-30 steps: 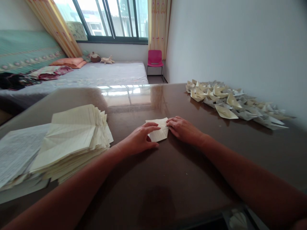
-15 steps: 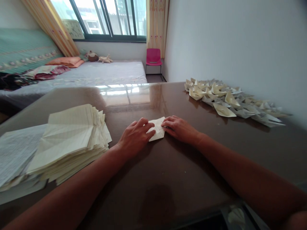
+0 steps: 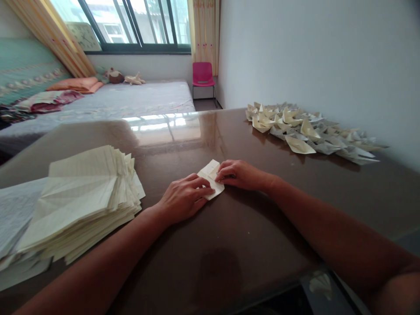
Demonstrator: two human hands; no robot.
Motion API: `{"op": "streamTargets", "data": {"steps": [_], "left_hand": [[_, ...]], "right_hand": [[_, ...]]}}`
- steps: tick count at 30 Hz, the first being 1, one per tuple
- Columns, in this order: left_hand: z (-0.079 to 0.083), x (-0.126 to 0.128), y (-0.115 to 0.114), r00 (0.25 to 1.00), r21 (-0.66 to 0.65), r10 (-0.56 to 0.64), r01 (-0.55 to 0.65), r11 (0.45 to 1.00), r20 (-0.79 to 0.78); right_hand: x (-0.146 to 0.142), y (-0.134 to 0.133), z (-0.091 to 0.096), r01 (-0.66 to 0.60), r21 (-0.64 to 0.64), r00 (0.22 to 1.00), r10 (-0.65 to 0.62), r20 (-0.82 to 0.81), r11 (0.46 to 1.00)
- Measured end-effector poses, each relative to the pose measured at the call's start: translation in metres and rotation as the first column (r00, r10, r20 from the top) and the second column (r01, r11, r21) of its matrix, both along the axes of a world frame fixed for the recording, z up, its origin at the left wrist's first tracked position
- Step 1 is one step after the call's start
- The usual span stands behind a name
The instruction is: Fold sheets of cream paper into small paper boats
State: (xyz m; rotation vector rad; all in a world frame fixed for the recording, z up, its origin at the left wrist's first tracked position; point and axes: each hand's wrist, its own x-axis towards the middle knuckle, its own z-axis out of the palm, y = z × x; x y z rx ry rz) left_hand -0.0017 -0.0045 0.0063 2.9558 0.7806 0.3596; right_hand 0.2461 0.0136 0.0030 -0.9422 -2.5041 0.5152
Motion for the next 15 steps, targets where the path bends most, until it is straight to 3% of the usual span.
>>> {"op": "streamTargets", "data": {"steps": [4,9,15], "left_hand": [[-0.004,0.007,0.0,0.985,-0.192,0.128,-0.105,0.976,0.114],[-0.008,0.015,0.004,0.905,-0.329,0.414,-0.364,0.871,0.094],[-0.006,0.019,0.01,0.887,-0.328,0.461,-0.429,0.841,0.02]], "right_hand": [[0.001,0.0,0.003,-0.031,-0.05,0.999,0.031,-0.006,0.998],[0.001,-0.001,0.005,-0.032,-0.082,1.0,0.031,-0.004,0.996],[0.002,-0.001,0.009,-0.038,-0.157,0.998,0.045,0.037,0.987]]}}
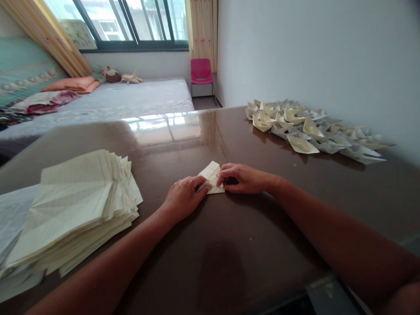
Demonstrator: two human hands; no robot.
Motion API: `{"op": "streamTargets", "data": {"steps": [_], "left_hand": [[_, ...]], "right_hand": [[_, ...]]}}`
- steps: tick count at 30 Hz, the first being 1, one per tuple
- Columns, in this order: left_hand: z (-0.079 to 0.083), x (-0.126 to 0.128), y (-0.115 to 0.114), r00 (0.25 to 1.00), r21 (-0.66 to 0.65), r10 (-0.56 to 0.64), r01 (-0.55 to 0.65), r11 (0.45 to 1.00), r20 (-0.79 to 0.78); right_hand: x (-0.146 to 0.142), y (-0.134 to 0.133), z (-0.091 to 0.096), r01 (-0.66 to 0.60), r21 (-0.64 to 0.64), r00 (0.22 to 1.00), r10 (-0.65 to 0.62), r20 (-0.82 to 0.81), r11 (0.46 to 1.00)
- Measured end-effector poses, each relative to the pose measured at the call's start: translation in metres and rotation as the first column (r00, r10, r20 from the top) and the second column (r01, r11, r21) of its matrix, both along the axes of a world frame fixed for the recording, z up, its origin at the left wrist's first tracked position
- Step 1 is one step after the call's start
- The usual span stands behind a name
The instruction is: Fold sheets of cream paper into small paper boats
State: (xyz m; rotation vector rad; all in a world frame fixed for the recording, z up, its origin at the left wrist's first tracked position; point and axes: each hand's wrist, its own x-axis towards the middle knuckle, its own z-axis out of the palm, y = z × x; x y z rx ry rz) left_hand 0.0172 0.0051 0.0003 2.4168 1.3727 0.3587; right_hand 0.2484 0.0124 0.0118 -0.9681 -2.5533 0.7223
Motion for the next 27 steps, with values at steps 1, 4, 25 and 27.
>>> {"op": "streamTargets", "data": {"steps": [1,4,25,27], "left_hand": [[0.0005,0.0005,0.0002,1.0,0.0,0.0,0.0,1.0,-0.007],[0.0025,0.0023,0.0001,1.0,0.011,0.005,-0.004,1.0,-0.018],[0.0004,0.0021,0.0058,1.0,0.086,-0.025,0.025,0.996,-0.002],[0.0,0.0014,0.0065,0.999,0.083,-0.031,0.03,0.996,0.009]], "right_hand": [[0.0004,0.0004,0.0002,-0.002,-0.008,1.0,0.002,0.002,1.0],[0.0015,0.0014,0.0,-0.01,-0.029,1.0,0.01,-0.008,1.0],[0.005,-0.0005,0.0007,-0.089,0.043,0.995,0.091,-0.032,0.995],[0.0047,-0.0004,0.0013,-0.1,0.047,0.995,0.101,-0.019,0.994]]}}
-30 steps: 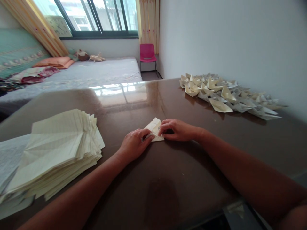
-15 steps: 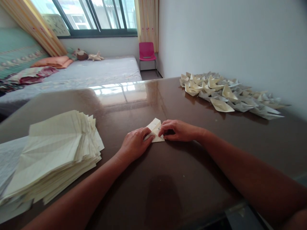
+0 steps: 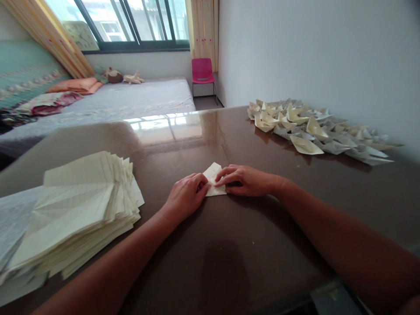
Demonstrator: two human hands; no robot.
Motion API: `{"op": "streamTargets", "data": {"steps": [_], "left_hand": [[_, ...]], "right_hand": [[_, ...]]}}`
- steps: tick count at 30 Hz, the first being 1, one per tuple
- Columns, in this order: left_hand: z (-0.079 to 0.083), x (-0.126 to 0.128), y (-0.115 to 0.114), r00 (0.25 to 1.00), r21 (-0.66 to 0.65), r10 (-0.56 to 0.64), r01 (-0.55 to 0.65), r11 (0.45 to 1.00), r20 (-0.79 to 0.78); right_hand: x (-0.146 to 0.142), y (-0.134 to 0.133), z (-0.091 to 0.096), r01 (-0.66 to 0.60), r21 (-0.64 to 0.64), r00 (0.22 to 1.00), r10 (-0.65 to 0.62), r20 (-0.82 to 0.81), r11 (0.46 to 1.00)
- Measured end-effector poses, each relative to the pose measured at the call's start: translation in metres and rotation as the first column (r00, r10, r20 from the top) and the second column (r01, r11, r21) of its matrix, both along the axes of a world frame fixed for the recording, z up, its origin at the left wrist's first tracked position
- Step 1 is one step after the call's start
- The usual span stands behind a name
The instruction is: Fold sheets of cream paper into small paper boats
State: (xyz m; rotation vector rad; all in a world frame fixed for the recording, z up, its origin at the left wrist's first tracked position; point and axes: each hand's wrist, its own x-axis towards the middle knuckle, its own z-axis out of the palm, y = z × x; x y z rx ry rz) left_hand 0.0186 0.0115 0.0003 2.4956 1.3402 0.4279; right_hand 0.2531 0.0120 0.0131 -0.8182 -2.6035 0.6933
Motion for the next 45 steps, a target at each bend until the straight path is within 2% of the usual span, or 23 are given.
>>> {"op": "streamTargets", "data": {"steps": [6,11,22,25,27,29,31,33,38,42,45], "left_hand": [[0.0,0.0,0.0,1.0,-0.012,0.005,-0.005,1.0,0.016],[-0.001,0.001,0.0,0.998,-0.021,0.02,-0.019,1.0,0.056],[-0.006,0.0,-0.001,0.999,0.03,0.016,-0.017,0.999,0.041],[-0.007,0.001,-0.002,1.0,0.104,0.009,-0.008,0.994,-0.004],[-0.007,0.001,-0.004,0.999,0.216,-0.029,0.038,0.976,-0.044],[-0.006,0.001,-0.006,0.987,0.314,-0.132,0.154,0.937,-0.089],[-0.004,0.001,-0.009,0.959,0.341,-0.242,0.278,0.898,-0.145],[-0.002,0.0,-0.013,0.93,0.321,-0.293,0.354,0.878,-0.223],[0.0,0.001,-0.025,0.864,0.296,-0.249,0.4,0.868,-0.438],[0.001,0.003,-0.031,0.844,0.277,-0.208,0.38,0.883,-0.493],[0.004,0.0,-0.031,0.828,0.249,-0.232,0.401,0.882,-0.511]], "right_hand": [[-0.001,0.0,0.004,-0.001,-0.013,1.0,0.001,-0.004,1.0],[-0.001,-0.002,0.003,-0.028,0.044,0.999,0.027,0.023,0.999],[0.0,-0.002,0.0,-0.026,0.103,0.996,0.016,0.088,0.994],[-0.002,-0.006,0.003,-0.009,0.17,0.991,-0.014,0.134,0.985],[-0.005,-0.008,0.005,0.004,0.226,0.983,-0.045,0.175,0.974],[-0.007,-0.011,0.008,0.012,0.271,0.974,-0.073,0.215,0.963],[-0.008,-0.014,0.009,0.015,0.296,0.963,-0.093,0.253,0.955],[-0.008,-0.017,0.011,0.019,0.309,0.951,-0.113,0.287,0.951],[-0.005,-0.026,0.018,0.008,0.298,0.94,-0.109,0.324,0.954],[-0.001,-0.03,0.023,-0.012,0.275,0.938,-0.084,0.337,0.961],[0.001,-0.031,0.025,-0.004,0.259,0.936,-0.087,0.34,0.966]]}}
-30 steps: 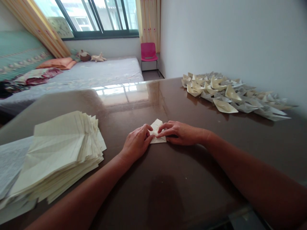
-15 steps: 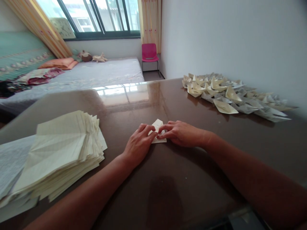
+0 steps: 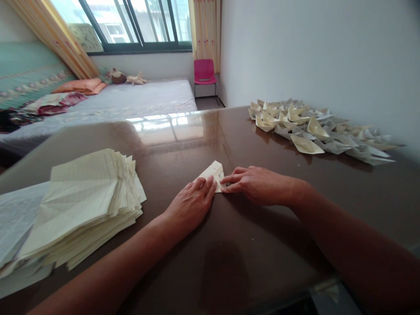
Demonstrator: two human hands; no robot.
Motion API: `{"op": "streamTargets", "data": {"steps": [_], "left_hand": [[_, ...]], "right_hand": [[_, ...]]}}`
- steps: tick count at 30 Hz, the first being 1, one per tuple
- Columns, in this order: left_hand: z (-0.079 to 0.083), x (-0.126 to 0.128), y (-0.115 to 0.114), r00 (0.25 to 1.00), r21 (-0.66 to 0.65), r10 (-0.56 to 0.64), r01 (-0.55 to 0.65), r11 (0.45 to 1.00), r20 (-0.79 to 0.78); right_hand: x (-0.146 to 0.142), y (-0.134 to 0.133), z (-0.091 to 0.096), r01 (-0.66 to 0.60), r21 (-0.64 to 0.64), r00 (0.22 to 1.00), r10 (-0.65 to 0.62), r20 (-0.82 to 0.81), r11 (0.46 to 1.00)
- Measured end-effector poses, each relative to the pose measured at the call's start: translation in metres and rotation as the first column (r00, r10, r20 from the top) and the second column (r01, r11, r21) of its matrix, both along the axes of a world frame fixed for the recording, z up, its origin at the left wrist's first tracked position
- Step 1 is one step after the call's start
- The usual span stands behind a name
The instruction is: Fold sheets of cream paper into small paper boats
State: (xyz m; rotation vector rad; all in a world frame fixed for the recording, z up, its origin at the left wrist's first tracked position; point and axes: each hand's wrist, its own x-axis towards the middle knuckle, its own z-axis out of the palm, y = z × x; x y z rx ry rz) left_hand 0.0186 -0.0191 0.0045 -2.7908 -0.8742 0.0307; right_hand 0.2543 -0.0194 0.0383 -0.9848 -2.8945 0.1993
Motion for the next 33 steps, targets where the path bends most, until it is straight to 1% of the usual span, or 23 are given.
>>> {"op": "streamTargets", "data": {"steps": [4,6,11,14,17,19,22,24,26,28,33], "left_hand": [[0.005,-0.007,0.002,0.999,-0.025,-0.038,0.037,0.999,-0.039],[0.006,-0.009,0.002,0.998,-0.02,-0.038,0.037,0.999,-0.047],[0.004,-0.007,-0.006,0.999,0.051,0.029,-0.027,0.998,-0.036],[0.002,-0.004,-0.008,0.999,0.081,0.044,-0.042,0.996,-0.021],[0.0,-0.004,-0.008,0.997,0.089,0.067,-0.064,0.994,-0.032],[0.0,-0.005,-0.01,0.993,0.116,0.108,-0.101,0.988,-0.055],[0.0,-0.007,-0.019,0.982,0.189,0.163,-0.144,0.971,-0.094],[0.001,-0.006,-0.027,0.983,0.219,0.153,-0.127,0.967,-0.106],[0.003,-0.004,-0.033,0.985,0.214,0.133,-0.107,0.971,-0.113],[0.005,-0.002,-0.035,0.983,0.178,0.134,-0.111,0.978,-0.122],[0.011,0.001,-0.03,0.982,0.07,0.15,-0.143,0.987,-0.111]], "right_hand": [[-0.001,0.0,0.003,0.018,-0.015,0.999,-0.017,0.029,1.0],[-0.002,0.0,0.004,0.026,-0.024,0.998,-0.024,0.055,0.999],[-0.003,-0.001,0.007,0.041,-0.049,0.995,-0.036,0.091,0.998],[-0.003,-0.002,0.008,0.048,-0.06,0.995,-0.042,0.09,0.997],[-0.003,-0.001,0.008,0.054,-0.067,0.995,-0.048,0.091,0.996],[-0.003,-0.001,0.008,0.054,-0.068,0.994,-0.048,0.095,0.996],[-0.002,0.0,0.007,0.057,-0.071,0.994,-0.05,0.093,0.996],[-0.002,0.0,0.007,0.063,-0.077,0.994,-0.056,0.092,0.995],[-0.003,0.0,0.007,0.071,-0.084,0.994,-0.064,0.093,0.994],[-0.003,0.0,0.007,0.08,-0.089,0.993,-0.071,0.094,0.993],[-0.003,0.0,0.007,0.084,-0.091,0.995,-0.079,0.065,0.992]]}}
